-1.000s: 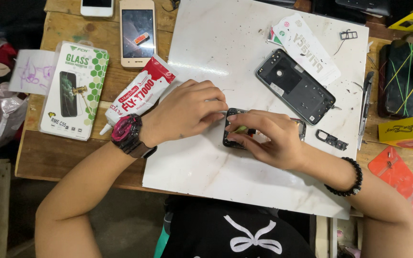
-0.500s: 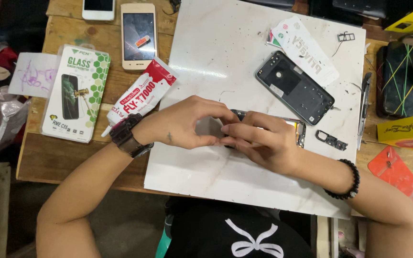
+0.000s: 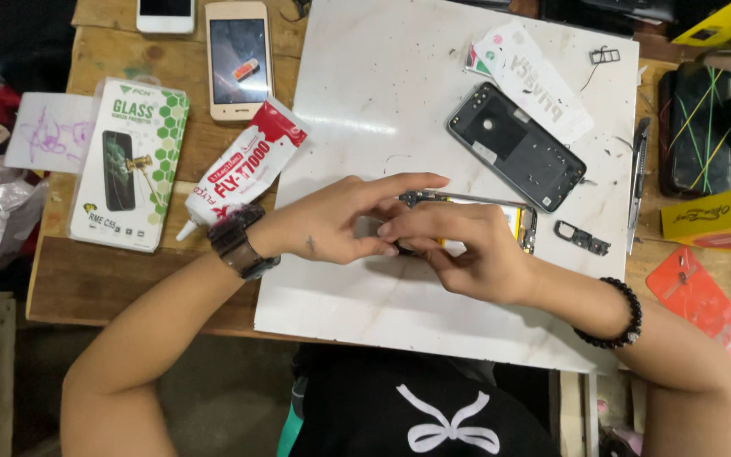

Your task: The person disassembles a smartphone on a workbench, using a green prying tool to remove the back cover and internal components. They carefully detach the battery and other parts, placing them on the table.

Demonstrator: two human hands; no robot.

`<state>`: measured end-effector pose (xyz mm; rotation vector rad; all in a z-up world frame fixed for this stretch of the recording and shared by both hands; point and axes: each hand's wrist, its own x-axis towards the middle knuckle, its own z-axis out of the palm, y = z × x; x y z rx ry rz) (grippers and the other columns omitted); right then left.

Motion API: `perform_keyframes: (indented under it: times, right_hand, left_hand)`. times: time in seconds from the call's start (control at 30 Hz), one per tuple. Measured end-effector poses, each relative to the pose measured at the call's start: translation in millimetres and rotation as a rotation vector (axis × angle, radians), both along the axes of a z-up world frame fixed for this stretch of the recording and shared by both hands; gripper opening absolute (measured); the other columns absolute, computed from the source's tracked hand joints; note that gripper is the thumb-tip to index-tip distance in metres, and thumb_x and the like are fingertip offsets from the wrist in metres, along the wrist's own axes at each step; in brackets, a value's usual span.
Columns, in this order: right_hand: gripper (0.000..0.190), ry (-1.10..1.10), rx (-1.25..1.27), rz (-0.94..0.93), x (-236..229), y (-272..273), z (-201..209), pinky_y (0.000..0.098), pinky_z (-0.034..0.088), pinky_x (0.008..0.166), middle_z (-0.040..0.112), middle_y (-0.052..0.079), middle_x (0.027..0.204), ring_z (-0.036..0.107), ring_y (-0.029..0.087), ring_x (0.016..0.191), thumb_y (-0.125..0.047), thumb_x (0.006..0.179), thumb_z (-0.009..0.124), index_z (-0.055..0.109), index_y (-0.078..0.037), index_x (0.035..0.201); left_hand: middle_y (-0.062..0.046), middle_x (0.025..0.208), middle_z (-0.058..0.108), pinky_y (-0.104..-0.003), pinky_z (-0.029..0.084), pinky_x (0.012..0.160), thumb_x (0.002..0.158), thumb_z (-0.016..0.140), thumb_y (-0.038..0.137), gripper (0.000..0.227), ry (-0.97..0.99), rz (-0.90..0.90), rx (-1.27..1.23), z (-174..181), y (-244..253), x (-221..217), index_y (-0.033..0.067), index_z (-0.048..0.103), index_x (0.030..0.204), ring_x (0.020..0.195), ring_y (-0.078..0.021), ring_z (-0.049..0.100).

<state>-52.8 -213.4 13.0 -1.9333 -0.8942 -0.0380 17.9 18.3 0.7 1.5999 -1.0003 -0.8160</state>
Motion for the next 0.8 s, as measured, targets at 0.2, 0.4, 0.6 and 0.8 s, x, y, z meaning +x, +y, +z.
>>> perform_keyframes:
  times: [0.2,0.4,0.6,0.8]
  right_hand:
    - [0.048,-0.198,0.052,0.015,3.3,2.7,15.0,0.0425,0.054,0.097,0.065,0.013,0.116,0.063,0.031,0.11,0.001,0.072,0.064,0.066,-0.009,0.118]
    - [0.043,-0.331,-0.009,-0.123,3.2,6.8,25.1,0.0411,0.04,0.088,0.057,0.013,0.103,0.052,0.03,0.097,-0.009,0.064,0.069,0.075,-0.015,0.106]
    - [0.035,-0.352,-0.034,-0.194,7.0,5.1,7.6,0.0344,0.047,0.084,0.069,0.002,0.093,0.057,0.024,0.092,-0.01,0.077,0.093,0.077,-0.013,0.108]
    - [0.034,-0.198,-0.022,-0.105,5.6,-6.1,8.2,0.0364,0.047,0.09,0.074,0.001,0.092,0.064,0.019,0.095,0.005,0.075,0.083,0.078,-0.013,0.104]
  left_hand:
    - [-0.007,0.142,0.062,-0.037,0.058,0.106,0.087,0.069,-0.002,0.093,0.04,0.004,-0.167,-0.2,-2.2,3.7,0.0229,0.022,0.163,0.126,-0.02,0.067]
    - [-0.002,0.096,0.081,-0.034,0.061,0.09,0.082,0.076,0.005,0.096,0.016,0.152,0.028,6.7,-7.1,-6.1,0.0255,0.027,0.161,0.093,-0.0159,0.074]
    - [-0.015,0.097,0.073,-0.036,0.06,0.09,0.078,0.086,0.012,0.097,-0.21,0.243,0.044,2.1,-17.2,-12.5,0.0223,0.034,0.16,0.095,-0.026,0.075]
    - [-0.01,0.117,0.079,-0.033,0.061,0.095,0.083,0.08,0.014,0.098,-0.101,0.049,-0.178,-19.5,-3.7,-1.5,0.0114,0.026,0.165,0.111,-0.0233,0.077]
